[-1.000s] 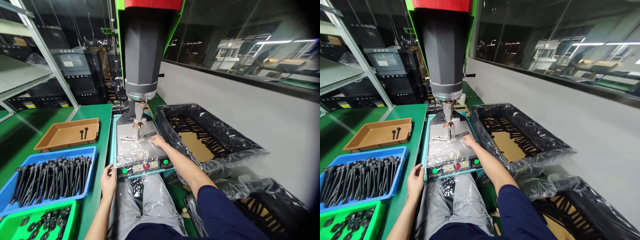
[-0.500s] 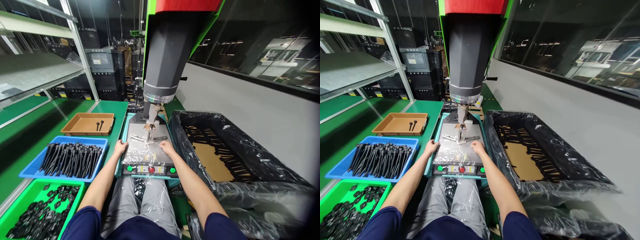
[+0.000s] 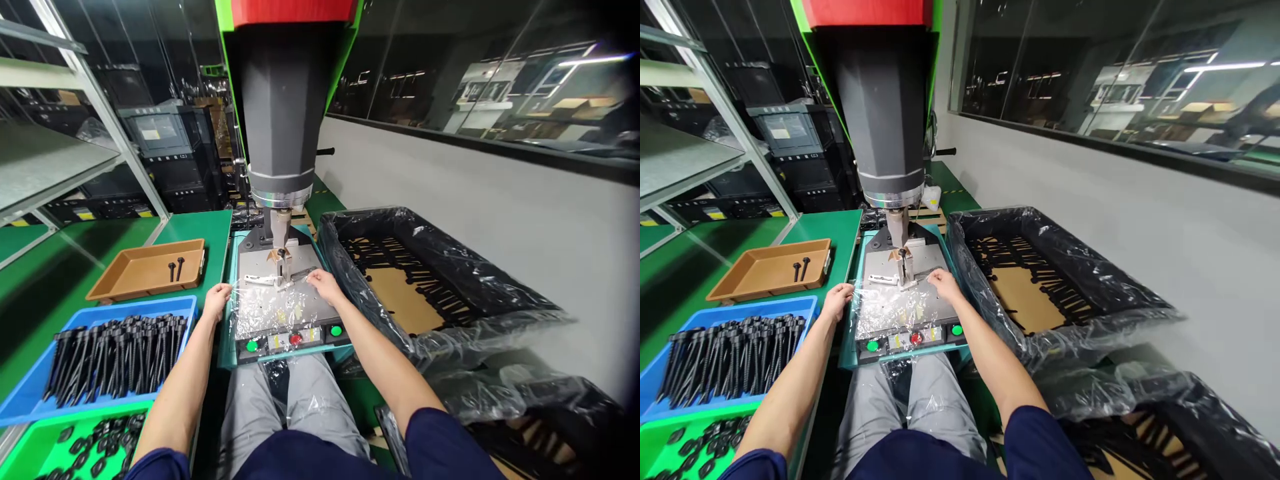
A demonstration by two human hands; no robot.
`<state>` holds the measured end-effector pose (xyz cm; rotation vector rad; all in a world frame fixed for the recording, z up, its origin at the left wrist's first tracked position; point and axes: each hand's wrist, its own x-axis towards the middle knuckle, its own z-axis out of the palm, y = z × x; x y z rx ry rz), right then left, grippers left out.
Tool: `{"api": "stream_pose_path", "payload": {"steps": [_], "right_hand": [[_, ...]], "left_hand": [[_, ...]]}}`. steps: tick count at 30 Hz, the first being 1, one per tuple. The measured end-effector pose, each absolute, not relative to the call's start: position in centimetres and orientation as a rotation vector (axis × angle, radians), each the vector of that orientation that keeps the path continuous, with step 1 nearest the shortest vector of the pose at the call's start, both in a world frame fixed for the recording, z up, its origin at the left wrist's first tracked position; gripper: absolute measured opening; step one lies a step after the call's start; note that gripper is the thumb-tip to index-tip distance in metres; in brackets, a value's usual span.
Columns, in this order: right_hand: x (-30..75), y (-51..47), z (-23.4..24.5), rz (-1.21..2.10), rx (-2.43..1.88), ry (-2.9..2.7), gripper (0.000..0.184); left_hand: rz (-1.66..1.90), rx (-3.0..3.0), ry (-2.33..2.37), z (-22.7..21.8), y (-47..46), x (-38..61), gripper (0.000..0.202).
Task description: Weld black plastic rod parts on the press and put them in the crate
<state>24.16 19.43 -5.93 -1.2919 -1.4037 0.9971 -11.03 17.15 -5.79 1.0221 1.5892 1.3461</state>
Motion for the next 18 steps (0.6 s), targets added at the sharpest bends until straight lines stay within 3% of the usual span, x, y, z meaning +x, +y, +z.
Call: {"api": "stream_pose_path", "payload": {"steps": [9,18], "right_hand": [[22.3,24.1,2.3,1.213,-1.127,-1.183,0.018],[20.5,27.9,4.4,1.224,-1.11,-1.14,0.017]], "left_hand": [[1.499,0.997,1.476,2.1,20.3,-11.7,0.031],[1.567,1.069,1.532,4.8,23.6,-12.3,0.021]]}}
